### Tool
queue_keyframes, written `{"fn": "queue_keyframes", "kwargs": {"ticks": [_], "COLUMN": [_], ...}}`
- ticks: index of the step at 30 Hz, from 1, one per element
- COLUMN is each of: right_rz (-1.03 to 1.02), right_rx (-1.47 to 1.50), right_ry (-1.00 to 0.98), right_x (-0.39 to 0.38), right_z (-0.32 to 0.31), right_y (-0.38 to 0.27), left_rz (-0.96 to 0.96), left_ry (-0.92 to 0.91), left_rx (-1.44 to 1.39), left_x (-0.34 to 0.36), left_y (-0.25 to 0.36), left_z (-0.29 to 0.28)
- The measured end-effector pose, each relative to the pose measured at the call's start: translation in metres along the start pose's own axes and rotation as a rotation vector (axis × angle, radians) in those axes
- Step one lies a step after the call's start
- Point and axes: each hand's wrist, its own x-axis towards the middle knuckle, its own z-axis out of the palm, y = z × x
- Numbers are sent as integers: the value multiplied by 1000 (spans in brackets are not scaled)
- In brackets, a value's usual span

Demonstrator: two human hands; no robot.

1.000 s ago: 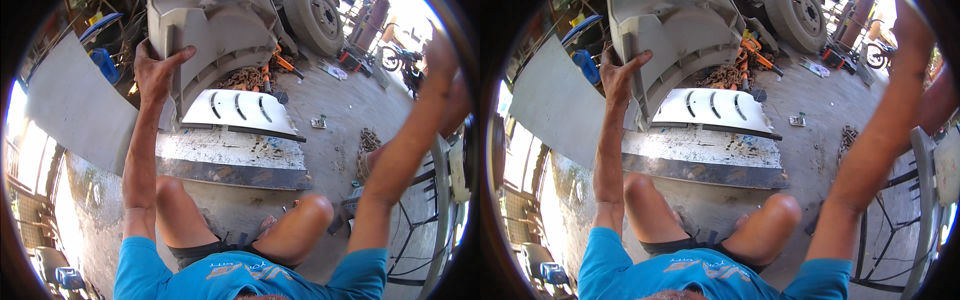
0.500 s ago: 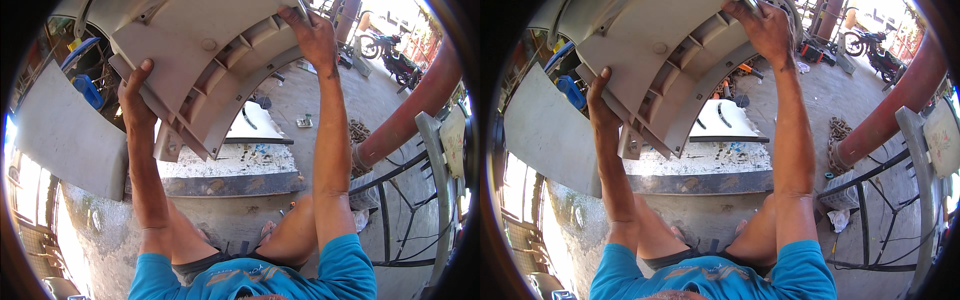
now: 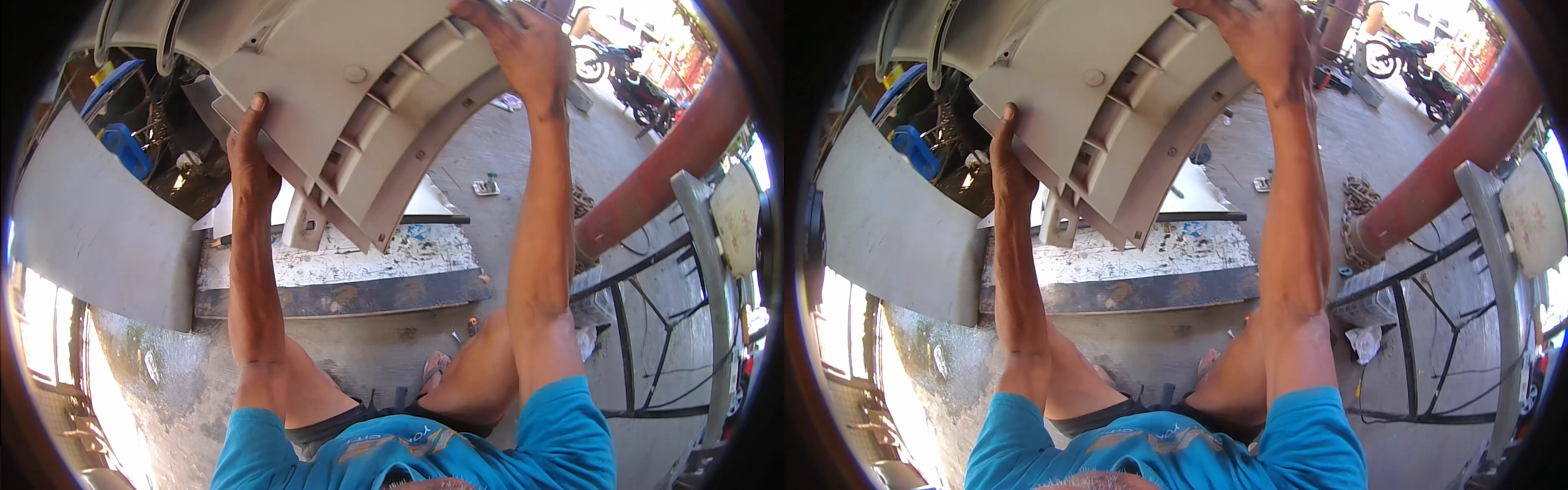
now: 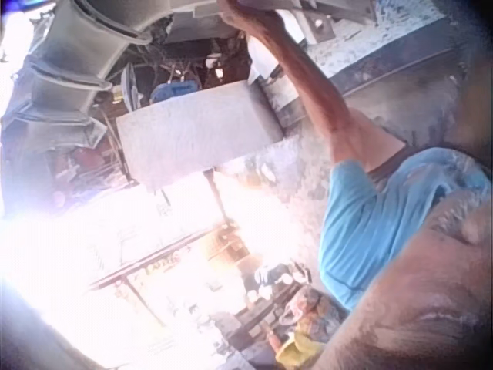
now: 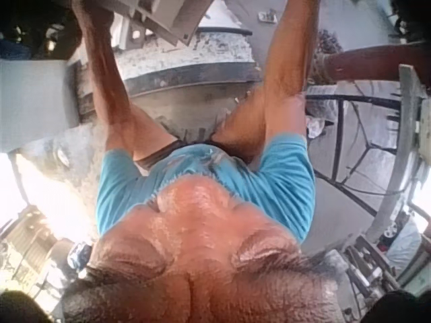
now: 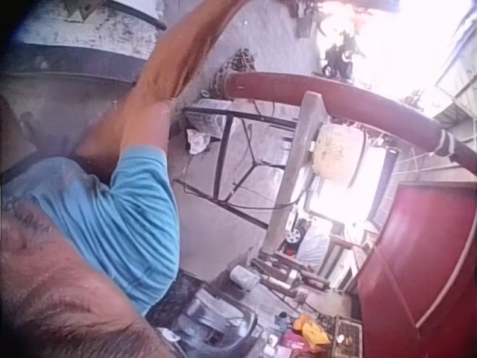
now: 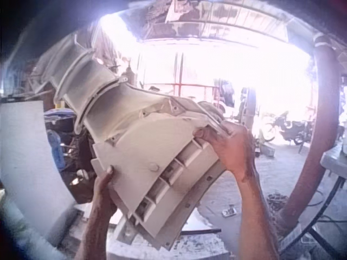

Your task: The person is repairing a white car part, possibly a bumper or fender. They use a screwdriver to remove and reattach metal brackets, flip the part over to inspect both sides, and repeatedly adjust the brackets.

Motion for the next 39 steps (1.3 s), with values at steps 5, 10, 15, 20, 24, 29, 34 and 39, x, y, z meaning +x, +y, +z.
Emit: {"fn": "queue_keyframes", "kwargs": {"ticks": [5,10,15,20,24,29,34,39], "right_rz": [-56,-35,17,-10,-15,130,134,83], "right_rx": [256,132,131,268,206,79,60,88], "right_ry": [22,118,-6,9,69,-72,-39,-44], "right_x": [1,-11,-16,-12,-17,-19,-20,-25], "right_z": [-1,11,17,13,28,25,32,38], "right_y": [-39,-43,-47,-48,-44,-47,-40,-38], "left_rz": [-60,-84,-65,-88,-104,-115,-125,-107], "left_ry": [44,55,86,50,76,80,68,91], "left_rx": [-74,-70,-46,-69,-16,19,14,41], "left_x": [2,4,3,9,2,3,5,5], "left_y": [-8,-7,-6,-14,-7,-7,-9,-9], "left_z": [-5,-19,-22,-25,-22,-23,-27,-32]}}
